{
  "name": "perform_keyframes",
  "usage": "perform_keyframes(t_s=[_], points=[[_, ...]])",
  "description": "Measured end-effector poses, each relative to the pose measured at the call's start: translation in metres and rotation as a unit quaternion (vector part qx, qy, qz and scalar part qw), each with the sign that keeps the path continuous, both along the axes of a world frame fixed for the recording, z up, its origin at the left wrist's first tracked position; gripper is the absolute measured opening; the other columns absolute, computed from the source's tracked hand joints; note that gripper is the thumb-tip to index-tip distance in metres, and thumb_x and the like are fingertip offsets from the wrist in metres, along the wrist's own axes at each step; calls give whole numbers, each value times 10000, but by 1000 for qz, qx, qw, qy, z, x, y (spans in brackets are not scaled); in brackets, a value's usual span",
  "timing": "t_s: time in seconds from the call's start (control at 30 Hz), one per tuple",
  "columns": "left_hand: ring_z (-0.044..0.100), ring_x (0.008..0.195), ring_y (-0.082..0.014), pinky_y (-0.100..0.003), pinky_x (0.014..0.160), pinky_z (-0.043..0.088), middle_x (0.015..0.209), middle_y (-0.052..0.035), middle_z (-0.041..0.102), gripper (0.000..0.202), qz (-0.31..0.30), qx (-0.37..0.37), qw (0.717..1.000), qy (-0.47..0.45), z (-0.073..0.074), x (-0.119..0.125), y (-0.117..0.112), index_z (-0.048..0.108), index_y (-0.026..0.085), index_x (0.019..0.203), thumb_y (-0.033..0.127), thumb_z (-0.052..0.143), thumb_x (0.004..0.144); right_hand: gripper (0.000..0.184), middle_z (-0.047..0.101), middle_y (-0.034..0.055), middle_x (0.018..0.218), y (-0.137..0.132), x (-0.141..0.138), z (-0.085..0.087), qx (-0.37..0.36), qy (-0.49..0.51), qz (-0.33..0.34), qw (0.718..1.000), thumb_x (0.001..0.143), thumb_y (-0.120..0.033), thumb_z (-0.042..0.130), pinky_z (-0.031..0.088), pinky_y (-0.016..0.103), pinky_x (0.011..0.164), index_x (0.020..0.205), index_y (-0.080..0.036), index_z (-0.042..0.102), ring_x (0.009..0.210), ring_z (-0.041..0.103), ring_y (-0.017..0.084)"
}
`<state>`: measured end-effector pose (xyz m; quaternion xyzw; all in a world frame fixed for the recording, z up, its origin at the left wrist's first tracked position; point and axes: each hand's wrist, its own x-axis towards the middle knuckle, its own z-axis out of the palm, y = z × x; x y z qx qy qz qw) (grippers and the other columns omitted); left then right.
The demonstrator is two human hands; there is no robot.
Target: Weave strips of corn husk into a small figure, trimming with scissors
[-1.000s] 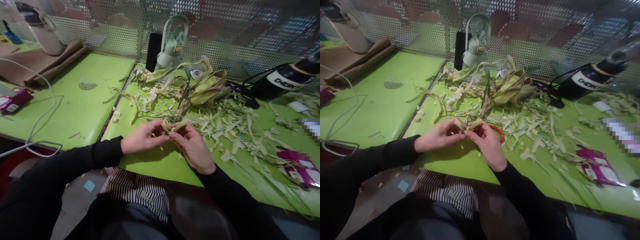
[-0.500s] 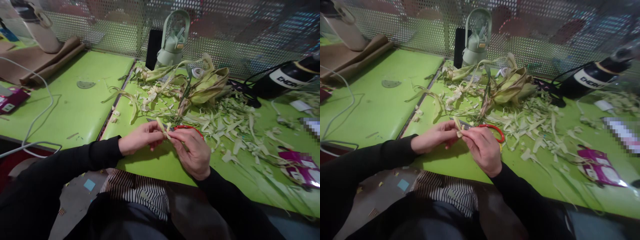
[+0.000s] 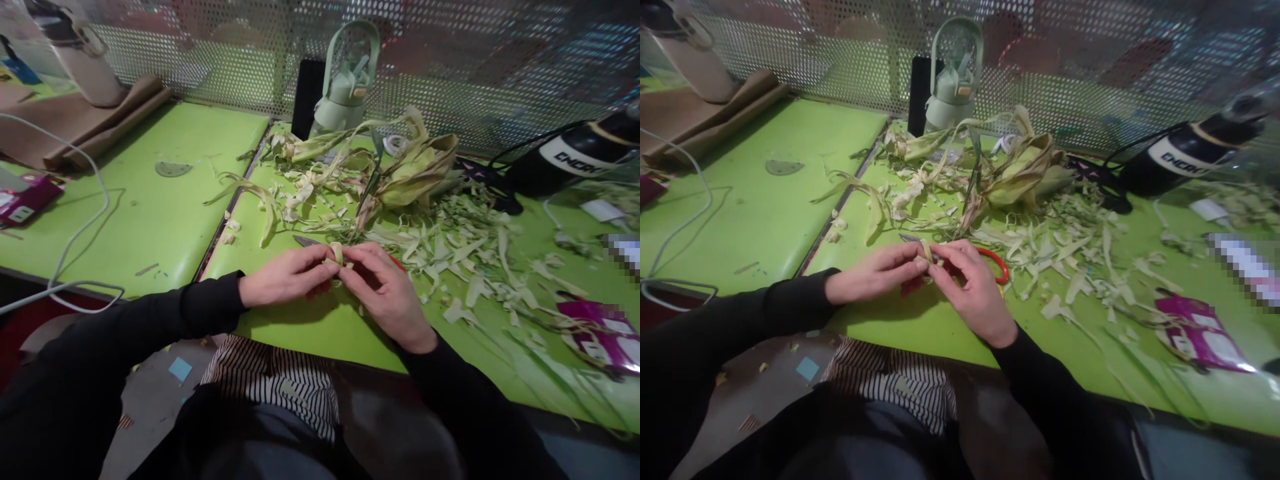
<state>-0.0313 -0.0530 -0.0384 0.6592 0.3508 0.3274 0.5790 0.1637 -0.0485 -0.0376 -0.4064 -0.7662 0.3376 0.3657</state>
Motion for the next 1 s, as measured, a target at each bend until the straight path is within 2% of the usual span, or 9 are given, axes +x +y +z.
perform_keyframes(t_s=[0.13,0.23,0.4,0.47,0.6,0.77,0.87,1.0], points=[[557,591,-84,-243,608,483,754,3,593,251,-29,-64,996,-53,-3,2,2,495,159,894,400,482,963,113,567,38,974,0,1,5,-35,31,27,999,902,-256,602,514,305,741,998,-239,660,839,577,160],[560,565,-75,-229,584,485,736,6,602,223,-35,-87,993,-65,-1,2,4,501,154,893,369,514,953,67,572,35,954,0,2,6,-47,51,35,997,897,-276,613,514,328,795,934,-242,659,873,581,174],[567,556,-68,-212,563,497,708,9,610,207,-53,-118,989,-69,3,-1,5,512,150,892,349,532,943,199,621,40,955,3,7,8,-56,54,68,995,953,-384,548,504,352,865,957,-264,707,913,602,184],[567,570,-69,-198,543,494,695,17,592,215,-74,-139,986,-56,4,-2,5,507,152,864,352,560,925,249,641,38,908,6,10,11,-78,37,92,992,963,-405,530,510,343,836,935,-261,730,861,613,176],[589,614,-79,-178,512,486,706,23,574,209,-114,-179,977,-26,5,-3,4,511,153,844,328,619,879,252,667,35,848,11,14,16,-121,-5,150,981,907,-445,618,514,307,727,929,-244,768,764,612,159],[583,598,-74,-172,512,485,683,26,585,146,-122,-174,977,-16,4,-4,4,525,151,840,266,612,858,231,623,14,795,13,12,15,-193,39,167,966,806,-459,738,513,258,627,850,-233,759,696,589,128],[563,579,-68,-166,504,474,667,34,573,116,-123,-161,979,-1,4,-4,4,522,153,836,235,604,843,250,598,7,777,14,12,12,-227,57,181,955,774,-473,765,522,260,626,805,-226,744,698,587,129],[567,607,-74,-170,506,473,713,30,558,119,-114,-153,982,3,4,-3,4,528,156,846,253,597,845,357,632,39,869,15,15,11,-202,44,186,961,888,-543,604,514,272,667,936,-231,769,725,571,127]])
